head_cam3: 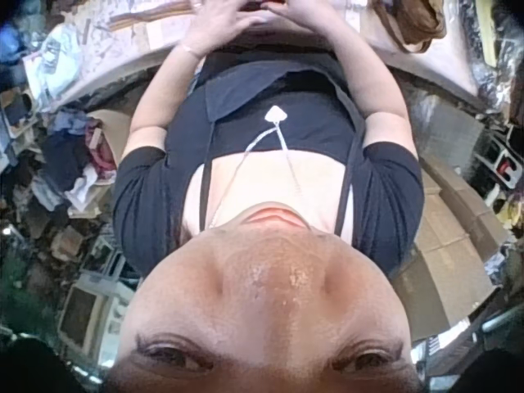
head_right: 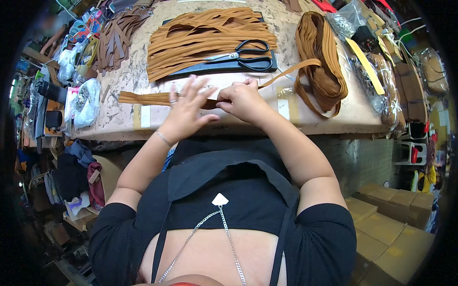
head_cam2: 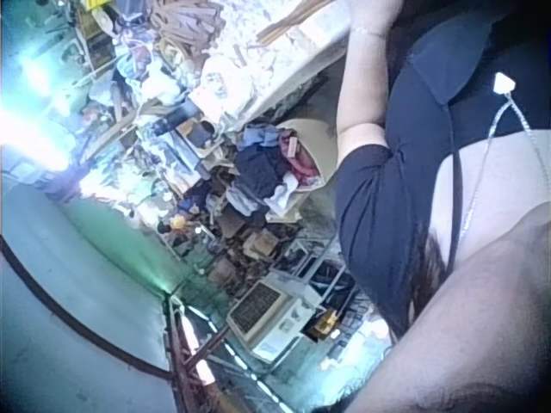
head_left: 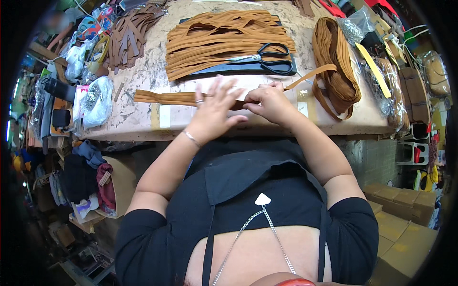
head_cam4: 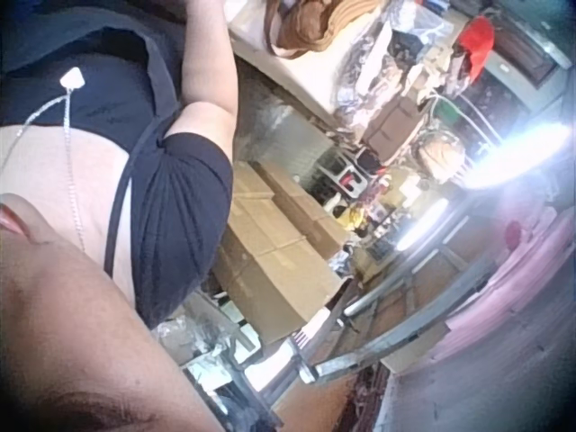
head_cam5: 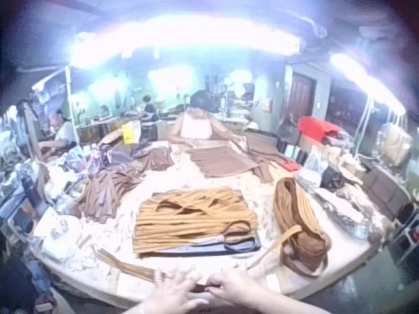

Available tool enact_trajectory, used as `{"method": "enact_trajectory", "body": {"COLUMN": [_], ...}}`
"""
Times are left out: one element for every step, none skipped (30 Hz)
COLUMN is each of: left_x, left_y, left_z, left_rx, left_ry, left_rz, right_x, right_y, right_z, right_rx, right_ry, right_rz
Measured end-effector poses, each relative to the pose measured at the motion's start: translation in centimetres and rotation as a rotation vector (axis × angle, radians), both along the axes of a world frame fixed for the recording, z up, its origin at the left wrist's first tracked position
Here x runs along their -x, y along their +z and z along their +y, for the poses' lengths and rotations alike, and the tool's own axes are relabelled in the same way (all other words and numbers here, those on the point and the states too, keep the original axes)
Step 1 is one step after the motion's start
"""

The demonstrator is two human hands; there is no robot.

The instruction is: Cutting and sorting leather straps on a workshop workbench.

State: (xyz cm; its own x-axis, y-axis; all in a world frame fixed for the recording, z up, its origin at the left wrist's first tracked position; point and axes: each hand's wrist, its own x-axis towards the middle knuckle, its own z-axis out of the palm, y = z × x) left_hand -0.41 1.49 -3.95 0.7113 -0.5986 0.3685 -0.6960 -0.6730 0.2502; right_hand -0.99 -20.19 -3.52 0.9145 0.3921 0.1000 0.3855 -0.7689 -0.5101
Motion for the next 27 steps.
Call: {"method": "enact_trajectory", "body": {"left_x": [0.0, -0.2, -0.5, -0.7, -0.9, -0.9, -1.0, -1.1, -1.3, -1.5, -1.8, -2.0, -2.2, -2.4, -2.5, -2.6, -2.7, -2.8, -2.8, -2.8, -2.8, -2.8, -3.0, -3.2, -3.3, -3.5, -3.8], "left_y": [0.0, 0.5, 0.4, 0.1, -0.1, -0.3, -0.3, -0.2, -0.2, -0.3, -0.3, -0.4, -0.2, 0.0, 0.3, 0.7, 1.0, 1.1, 1.2, 1.2, 1.2, 1.2, 1.2, 1.3, 1.3, 1.4, 1.4], "left_z": [-1.0, -1.7, -2.0, -2.5, -2.8, -3.0, -3.2, -3.2, -3.2, -3.1, -2.9, -2.6, -2.3, -2.2, -2.2, -2.2, -2.2, -2.1, -1.9, -1.8, -1.7, -1.5, -1.4, -1.4, -1.3, -1.2, -1.3], "left_rx": [0.032, 0.098, 0.101, 0.093, 0.084, 0.189, 0.188, 0.157, 0.125, 0.122, 0.132, 0.143, 0.140, 0.155, 0.170, 0.165, 0.155, 0.145, 0.145, 0.168, 0.190, 0.191, 0.204, 0.216, 0.216, 0.287, 0.357], "left_ry": [-0.051, -0.063, -0.063, -0.024, 0.017, 0.013, 0.012, 0.007, 0.005, 0.008, -0.022, -0.050, -0.041, -0.036, -0.031, -0.031, -0.008, 0.013, 0.019, 0.022, 0.024, 0.028, 0.050, 0.070, 0.070, 0.081, 0.090], "left_rz": [0.082, 0.162, 0.160, 0.244, 0.329, 0.207, 0.210, 0.309, 0.408, 0.410, 0.445, 0.479, 0.479, 0.574, 0.668, 0.666, 0.713, 0.760, 0.759, 0.761, 0.763, 0.767, 0.808, 0.849, 0.855, 0.956, 1.057], "right_x": [0.1, 0.1, -0.1, -0.1, -0.1, -0.1, -0.1, 0.0, -0.4, -1.3, -2.4, -4.0, -5.8, -7.3, -8.4, -9.6, -10.4, -10.7, -10.9, -11.0, -11.1, -10.9, -10.7, -10.5, -10.3, -10.1, -9.5], "right_y": [-0.1, 0.0, 0.0, -0.1, -0.1, 0.0, 0.3, 0.5, 0.8, 1.2, 1.3, 1.1, 1.5, 1.7, 0.8, 0.0, -0.4, -1.0, -1.1, -1.2, -1.3, -1.3, -1.2, -1.1, -0.6, -0.1, 0.5], "right_z": [-0.1, -0.2, -0.4, -0.8, -1.2, -1.5, -1.6, -1.8, -2.0, -2.6, -3.3, -4.1, -4.7, -5.5, -6.7, -7.6, -7.9, -8.2, -8.1, -8.0, -8.2, -8.1, -8.2, -8.5, -8.9, -9.3, -9.8], "right_rx": [-0.014, -0.033, -0.030, -0.013, 0.002, 0.003, 0.037, 0.071, 0.067, 0.062, 0.057, 0.001, -0.024, 0.098, 0.267, 0.346, 0.426, 0.423, 0.450, 0.477, 0.476, 0.455, 0.435, 0.435, 0.382, 0.330, 0.332], "right_ry": [0.013, 0.013, 0.013, -0.008, -0.027, -0.031, -0.013, 0.007, 0.010, 0.040, 0.072, 0.027, 0.013, -0.077, -0.153, -0.166, -0.175, -0.174, -0.144, -0.116, -0.114, -0.102, -0.093, -0.092, -0.096, -0.102, -0.106], "right_rz": [-0.059, -0.066, -0.067, -0.076, -0.084, -0.083, -0.079, -0.074, -0.070, 0.064, 0.196, 0.183, 0.072, -0.006, -0.188, -0.179, -0.172, -0.174, -0.206, -0.238, -0.237, -0.227, -0.216, -0.210, -0.252, -0.292, -0.286]}}
